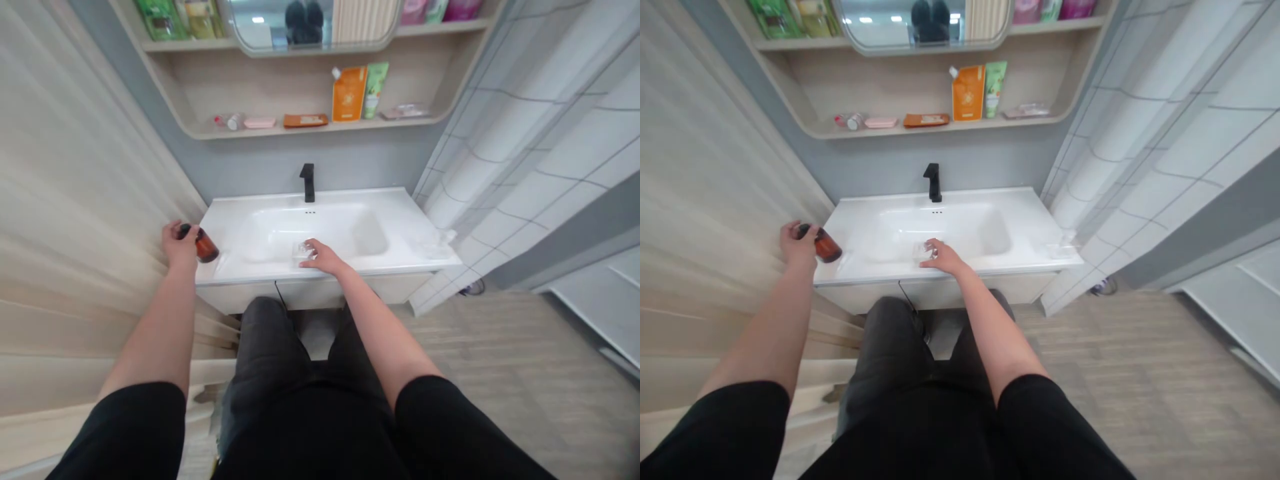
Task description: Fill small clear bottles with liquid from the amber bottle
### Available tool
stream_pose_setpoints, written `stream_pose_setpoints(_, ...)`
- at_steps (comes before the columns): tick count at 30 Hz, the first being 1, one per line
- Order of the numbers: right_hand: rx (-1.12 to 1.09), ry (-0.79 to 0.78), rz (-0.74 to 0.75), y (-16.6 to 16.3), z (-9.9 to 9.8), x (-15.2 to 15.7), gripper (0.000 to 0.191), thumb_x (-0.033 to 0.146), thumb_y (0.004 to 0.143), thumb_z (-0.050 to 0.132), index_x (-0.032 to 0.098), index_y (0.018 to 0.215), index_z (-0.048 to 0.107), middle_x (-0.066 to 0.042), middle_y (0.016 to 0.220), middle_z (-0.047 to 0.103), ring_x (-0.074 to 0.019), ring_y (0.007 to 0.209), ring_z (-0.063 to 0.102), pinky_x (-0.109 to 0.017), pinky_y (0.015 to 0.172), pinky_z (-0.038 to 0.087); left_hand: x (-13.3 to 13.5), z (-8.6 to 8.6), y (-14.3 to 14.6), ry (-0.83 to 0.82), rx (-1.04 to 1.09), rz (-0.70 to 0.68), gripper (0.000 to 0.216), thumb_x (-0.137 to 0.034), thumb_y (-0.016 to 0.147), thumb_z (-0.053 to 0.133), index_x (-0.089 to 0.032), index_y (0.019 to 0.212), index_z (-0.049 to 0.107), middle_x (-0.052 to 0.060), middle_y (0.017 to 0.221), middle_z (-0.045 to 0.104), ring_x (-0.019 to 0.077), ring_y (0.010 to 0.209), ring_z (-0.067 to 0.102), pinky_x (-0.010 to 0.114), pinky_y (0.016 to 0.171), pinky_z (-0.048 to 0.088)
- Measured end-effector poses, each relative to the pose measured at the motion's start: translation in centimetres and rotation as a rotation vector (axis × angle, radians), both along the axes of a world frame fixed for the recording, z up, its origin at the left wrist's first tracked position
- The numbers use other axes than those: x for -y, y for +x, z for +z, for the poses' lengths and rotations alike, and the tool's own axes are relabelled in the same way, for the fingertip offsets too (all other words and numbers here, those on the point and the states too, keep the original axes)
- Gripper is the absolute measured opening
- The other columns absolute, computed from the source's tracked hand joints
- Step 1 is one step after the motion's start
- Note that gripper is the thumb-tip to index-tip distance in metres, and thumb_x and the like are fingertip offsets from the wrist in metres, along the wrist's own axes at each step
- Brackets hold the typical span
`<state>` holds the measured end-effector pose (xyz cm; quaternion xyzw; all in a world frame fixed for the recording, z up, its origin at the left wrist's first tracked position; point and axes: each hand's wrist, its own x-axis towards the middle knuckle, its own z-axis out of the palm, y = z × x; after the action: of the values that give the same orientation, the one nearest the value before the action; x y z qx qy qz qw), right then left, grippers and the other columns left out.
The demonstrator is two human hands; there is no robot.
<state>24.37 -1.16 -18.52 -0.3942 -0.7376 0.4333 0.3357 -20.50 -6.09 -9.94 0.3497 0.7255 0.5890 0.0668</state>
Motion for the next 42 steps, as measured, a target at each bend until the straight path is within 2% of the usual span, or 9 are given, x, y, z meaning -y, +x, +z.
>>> stream_pose_setpoints(8, 0.008, -0.008, -0.010, -0.1, 0.0, 0.0, 0.077, 0.040, 0.068, 0.106, 0.027, 0.137, 0.074, -0.006, 0.132, 0.080, -0.0199, 0.095, 0.073, -0.039, 0.098, 0.063, -0.7, -0.5, -1.1, 0.054, -0.016, -0.043, 0.055, -0.015, 0.100, 0.083, -0.011, 0.145, 0.052, 0.014, 0.141, 0.070, 0.0165, 0.124, 0.069, 0.038, 0.121, 0.056)
stream_pose_setpoints(17, -0.005, 0.000, -0.001, 0.1, 0.6, 0.3, 0.078, 0.043, 0.066, 0.106, 0.027, 0.135, 0.074, -0.007, 0.131, 0.080, -0.0213, 0.095, 0.073, -0.040, 0.097, 0.063, 1.8, -0.4, -2.0, 0.001, -0.402, -0.105, 0.037, -0.021, 0.108, 0.069, -0.009, 0.142, 0.075, 0.015, 0.140, 0.079, 0.0252, 0.131, 0.071, 0.046, 0.128, 0.051)
stream_pose_setpoints(22, -0.005, -0.009, -0.006, 0.1, 0.8, 0.4, 0.079, 0.044, 0.065, 0.106, 0.026, 0.135, 0.074, -0.007, 0.132, 0.080, -0.0213, 0.096, 0.073, -0.041, 0.099, 0.064, 1.7, 0.0, -2.4, 0.028, -0.380, -0.067, 0.031, -0.021, 0.106, 0.071, -0.009, 0.135, 0.076, 0.014, 0.135, 0.078, 0.0235, 0.122, 0.072, 0.044, 0.122, 0.055)
stream_pose_setpoints(27, -0.002, -0.010, -0.001, 0.1, 0.7, 0.4, 0.078, 0.043, 0.067, 0.105, 0.027, 0.137, 0.073, -0.007, 0.135, 0.080, -0.0210, 0.097, 0.074, -0.041, 0.099, 0.064, 1.1, 2.5, -2.6, 0.174, -0.210, 0.061, 0.045, -0.021, 0.098, 0.082, -0.007, 0.136, 0.061, 0.011, 0.124, 0.074, 0.0168, 0.112, 0.072, 0.037, 0.113, 0.060)
stream_pose_setpoints(31, 0.000, -0.006, -0.004, 0.1, 0.8, 0.5, 0.078, 0.041, 0.068, 0.105, 0.027, 0.137, 0.073, -0.007, 0.134, 0.080, -0.0213, 0.096, 0.074, -0.041, 0.099, 0.064, 3.5, 3.3, -3.5, 0.217, -0.150, 0.079, 0.032, -0.024, 0.102, 0.073, -0.013, 0.128, 0.058, 0.006, 0.110, 0.074, 0.0181, 0.107, 0.079, 0.039, 0.107, 0.065)
stream_pose_setpoints(34, 0.000, 0.007, -0.008, 0.1, 0.9, 0.5, 0.079, 0.040, 0.068, 0.106, 0.027, 0.138, 0.073, -0.007, 0.134, 0.080, -0.0212, 0.096, 0.074, -0.041, 0.099, 0.064, 6.7, 1.5, -4.2, 0.116, -0.167, 0.051, 0.028, -0.031, 0.102, 0.068, -0.016, 0.125, 0.065, 0.005, 0.106, 0.075, 0.0217, 0.100, 0.081, 0.041, 0.100, 0.068)
stream_pose_setpoints(37, 0.005, 0.003, -0.012, 0.0, 0.9, 0.6, 0.078, 0.039, 0.068, 0.106, 0.026, 0.138, 0.073, -0.008, 0.133, 0.080, -0.0218, 0.096, 0.074, -0.041, 0.098, 0.064, 9.3, -1.2, -4.6, -0.227, -0.307, -0.021, 0.026, -0.036, 0.094, 0.074, -0.019, 0.114, 0.076, 0.005, 0.092, 0.076, 0.0282, 0.096, 0.080, 0.046, 0.102, 0.066)
stream_pose_setpoints(40, 0.002, -0.004, -0.006, 0.0, 1.1, 0.6, 0.076, 0.038, 0.068, 0.106, 0.025, 0.136, 0.074, -0.009, 0.134, 0.080, -0.0221, 0.098, 0.074, -0.041, 0.099, 0.064, 10.1, -3.3, -4.4, -0.574, -0.496, -0.142, 0.021, -0.038, 0.088, 0.078, -0.022, 0.101, 0.079, 0.008, 0.088, 0.077, 0.0361, 0.100, 0.078, 0.052, 0.105, 0.063)
stream_pose_setpoints(42, 0.002, -0.013, -0.009, 0.0, 1.2, 0.7, 0.076, 0.038, 0.068, 0.106, 0.025, 0.136, 0.073, -0.009, 0.135, 0.079, -0.0217, 0.098, 0.074, -0.041, 0.098, 0.064, 9.9, -4.1, -4.1, -0.630, -0.566, -0.167, 0.022, -0.039, 0.089, 0.076, -0.022, 0.102, 0.079, 0.012, 0.095, 0.079, 0.0394, 0.105, 0.078, 0.053, 0.107, 0.061)
